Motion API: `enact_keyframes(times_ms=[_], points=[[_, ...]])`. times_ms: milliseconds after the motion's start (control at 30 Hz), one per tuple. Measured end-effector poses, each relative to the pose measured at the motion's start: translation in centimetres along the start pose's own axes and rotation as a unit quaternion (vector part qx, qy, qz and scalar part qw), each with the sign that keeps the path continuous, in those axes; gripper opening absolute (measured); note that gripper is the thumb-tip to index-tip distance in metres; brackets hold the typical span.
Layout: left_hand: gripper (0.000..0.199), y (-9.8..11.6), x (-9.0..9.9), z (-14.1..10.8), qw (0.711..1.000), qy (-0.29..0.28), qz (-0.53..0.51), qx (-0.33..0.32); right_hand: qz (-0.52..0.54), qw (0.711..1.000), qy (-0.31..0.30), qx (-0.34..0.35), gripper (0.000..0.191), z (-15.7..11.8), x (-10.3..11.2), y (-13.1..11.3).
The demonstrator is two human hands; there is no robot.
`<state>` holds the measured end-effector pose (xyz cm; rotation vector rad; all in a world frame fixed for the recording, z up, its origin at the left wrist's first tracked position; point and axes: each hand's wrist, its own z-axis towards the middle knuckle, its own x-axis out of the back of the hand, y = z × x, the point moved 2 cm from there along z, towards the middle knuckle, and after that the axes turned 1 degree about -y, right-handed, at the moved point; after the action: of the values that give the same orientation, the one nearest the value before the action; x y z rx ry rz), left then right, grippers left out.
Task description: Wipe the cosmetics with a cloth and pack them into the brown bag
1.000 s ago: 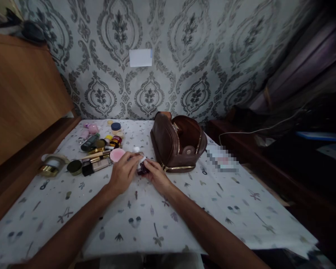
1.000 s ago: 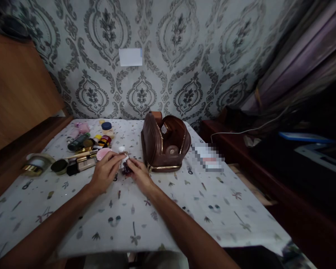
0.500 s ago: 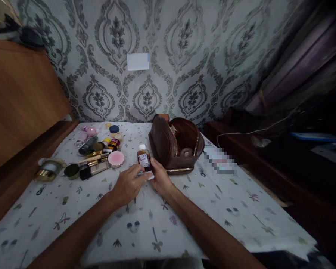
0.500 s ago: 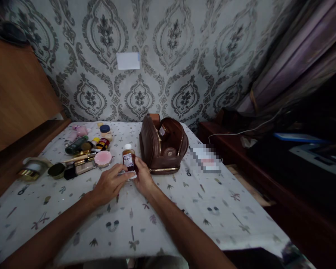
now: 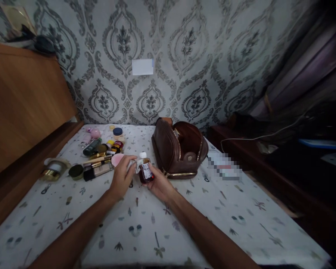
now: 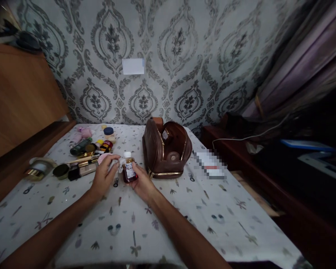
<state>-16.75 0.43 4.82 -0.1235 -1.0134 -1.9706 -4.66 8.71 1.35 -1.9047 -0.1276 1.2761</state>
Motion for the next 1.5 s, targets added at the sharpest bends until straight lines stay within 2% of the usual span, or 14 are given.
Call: enact_keyframes(times_ms=[100,167,267,400,567,700,867,967,1067,1200,1333,1400,1500], points=[[0.012,-0.3,0.3,0.3,0.998,0.045,-0.017,0.035,-0.016,1.000,0.004,-0.006,0.037,-0.2,-0.1,0.2],[0.012,-0.4,0.1,0.3,0.998,0.038,-0.030,0.037,-0.007,1.000,0.018,0.009,0.036,-0.2,-0.1,0.3],[0.016,-0.1,-0.4,-0.1,0.999,0.003,-0.044,0.021,0.012,0.999,0.044,0.029,0.034,0.1,0.2,0.3],[0.020,0.8,-1.3,-1.0,0.997,-0.060,-0.039,-0.036,0.090,0.994,0.069,0.000,0.025,0.4,0.5,-0.1],[0.023,1.8,-1.9,-1.9,0.987,-0.120,-0.036,-0.098,0.114,0.992,0.050,-0.005,0.024,0.2,0.3,-0.8],[0.022,1.7,-1.5,-1.4,0.991,-0.100,-0.040,-0.085,0.101,0.994,0.048,-0.018,0.020,-0.1,0.2,-0.7],[0.016,0.7,-0.2,-0.2,0.999,-0.007,-0.017,-0.035,0.077,0.994,0.040,-0.065,0.015,-0.3,0.5,0.0],[0.015,0.2,0.1,0.1,1.000,0.020,-0.004,-0.018,0.069,0.995,0.027,-0.070,0.015,-0.4,0.4,0.3],[0.017,0.3,-0.2,-0.2,1.000,0.007,-0.011,-0.025,0.094,0.994,0.036,-0.038,0.009,-0.2,0.2,0.2],[0.020,1.0,-1.1,-1.1,0.996,-0.047,-0.010,-0.069,0.125,0.991,0.045,0.009,0.009,0.2,0.2,-0.5],[0.024,1.7,-1.8,-1.8,0.987,-0.107,-0.006,-0.117,0.131,0.990,0.048,-0.002,0.012,0.5,0.5,-1.1],[0.023,1.7,-1.7,-1.7,0.988,-0.104,-0.012,-0.115,0.136,0.990,0.035,-0.011,0.016,0.4,0.3,-1.2],[0.020,1.2,-0.9,-1.0,0.996,-0.056,-0.016,-0.072,0.138,0.990,0.019,-0.007,0.015,0.0,-0.2,-0.9]])
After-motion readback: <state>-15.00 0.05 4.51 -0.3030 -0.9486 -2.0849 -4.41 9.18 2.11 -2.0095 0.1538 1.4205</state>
